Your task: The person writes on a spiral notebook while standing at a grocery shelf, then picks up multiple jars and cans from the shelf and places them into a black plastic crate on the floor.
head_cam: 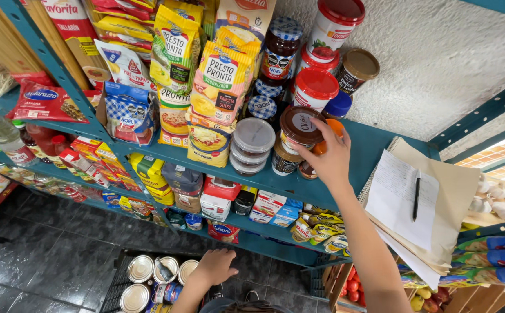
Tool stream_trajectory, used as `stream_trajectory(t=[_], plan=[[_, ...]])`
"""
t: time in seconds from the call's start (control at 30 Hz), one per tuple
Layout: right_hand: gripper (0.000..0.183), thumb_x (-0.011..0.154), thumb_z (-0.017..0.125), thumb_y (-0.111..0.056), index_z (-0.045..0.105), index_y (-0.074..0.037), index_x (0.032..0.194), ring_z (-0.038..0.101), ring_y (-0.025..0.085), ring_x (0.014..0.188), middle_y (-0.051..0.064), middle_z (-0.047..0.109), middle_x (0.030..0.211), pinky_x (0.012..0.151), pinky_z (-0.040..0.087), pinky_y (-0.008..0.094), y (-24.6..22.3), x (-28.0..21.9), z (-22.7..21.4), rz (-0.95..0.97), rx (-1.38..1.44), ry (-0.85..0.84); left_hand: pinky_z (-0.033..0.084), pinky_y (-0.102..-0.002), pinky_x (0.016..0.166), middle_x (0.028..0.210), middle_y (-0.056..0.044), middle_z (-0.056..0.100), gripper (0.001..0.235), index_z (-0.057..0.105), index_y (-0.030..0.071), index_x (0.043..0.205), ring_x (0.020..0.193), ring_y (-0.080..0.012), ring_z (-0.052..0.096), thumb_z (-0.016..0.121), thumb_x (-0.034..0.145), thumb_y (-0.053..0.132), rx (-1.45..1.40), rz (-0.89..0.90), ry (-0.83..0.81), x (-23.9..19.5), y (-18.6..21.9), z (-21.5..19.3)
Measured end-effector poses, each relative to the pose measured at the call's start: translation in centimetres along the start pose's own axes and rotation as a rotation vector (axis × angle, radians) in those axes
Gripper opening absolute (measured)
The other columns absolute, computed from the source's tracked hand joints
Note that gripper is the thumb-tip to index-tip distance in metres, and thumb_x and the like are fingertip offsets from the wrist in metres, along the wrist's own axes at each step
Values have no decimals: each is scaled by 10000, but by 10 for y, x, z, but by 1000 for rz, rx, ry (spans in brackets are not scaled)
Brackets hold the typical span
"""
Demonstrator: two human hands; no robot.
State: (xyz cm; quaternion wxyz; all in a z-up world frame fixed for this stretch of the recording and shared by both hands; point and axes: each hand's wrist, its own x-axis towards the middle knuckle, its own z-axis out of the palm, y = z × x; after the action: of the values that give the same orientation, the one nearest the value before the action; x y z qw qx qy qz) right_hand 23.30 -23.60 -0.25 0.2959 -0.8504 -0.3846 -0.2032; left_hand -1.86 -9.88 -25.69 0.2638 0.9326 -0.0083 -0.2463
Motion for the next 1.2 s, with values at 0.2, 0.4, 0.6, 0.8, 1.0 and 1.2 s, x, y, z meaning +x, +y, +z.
stream_trajectory(t=[0.2,0.4,0.6,0.8,1.0,1.2], plan=[[482,736,753,-335,556,-155,1137,617,235,1015,68,645,1091,1150,130,572,13,-7,-15,-22,335,217,369,-509,907,1226,-150,469,475,400,91,1270,1090,-393,467,496,937,416,-125,-71,-128,-13,-5,17],[570,715,667,-368,517,-128,1210,547,164,1033,63,582,1176,784,467,276,41,-62,-29,225,875,235,383,-407,899,1166,-57,553,460,423,162,1318,1078,-262,518,497,926,392,-302,-63,-60,-58,24,-26],[537,672,641,-354,550,-149,1160,648,213,891,81,622,1072,581,598,285,4,-128,10,351,1047,-180,380,-421,971,1364,-76,442,615,355,147,1374,1250,-264,428,594,859,383,-627,173,585,-101,99,-100],[580,711,709,-428,585,-60,1142,656,245,917,123,619,1092,664,567,351,-23,-146,49,380,1225,-493,290,-523,1083,1520,-164,148,860,150,134,1441,1406,-365,209,653,820,451,-535,406,973,-99,110,-111],[613,799,629,-418,506,-52,1275,619,248,1044,147,597,1195,792,553,386,-52,-139,42,214,1309,-564,369,-476,991,1213,-126,522,770,519,37,1281,1175,-345,502,871,605,144,-722,350,1382,-95,109,-100],[512,862,509,-332,529,-65,1299,643,256,956,205,659,1076,815,503,415,-64,-136,38,182,1187,-467,407,-465,986,1158,-131,539,758,547,14,1219,1158,-342,523,900,559,129,-770,314,1607,-103,121,-92]])
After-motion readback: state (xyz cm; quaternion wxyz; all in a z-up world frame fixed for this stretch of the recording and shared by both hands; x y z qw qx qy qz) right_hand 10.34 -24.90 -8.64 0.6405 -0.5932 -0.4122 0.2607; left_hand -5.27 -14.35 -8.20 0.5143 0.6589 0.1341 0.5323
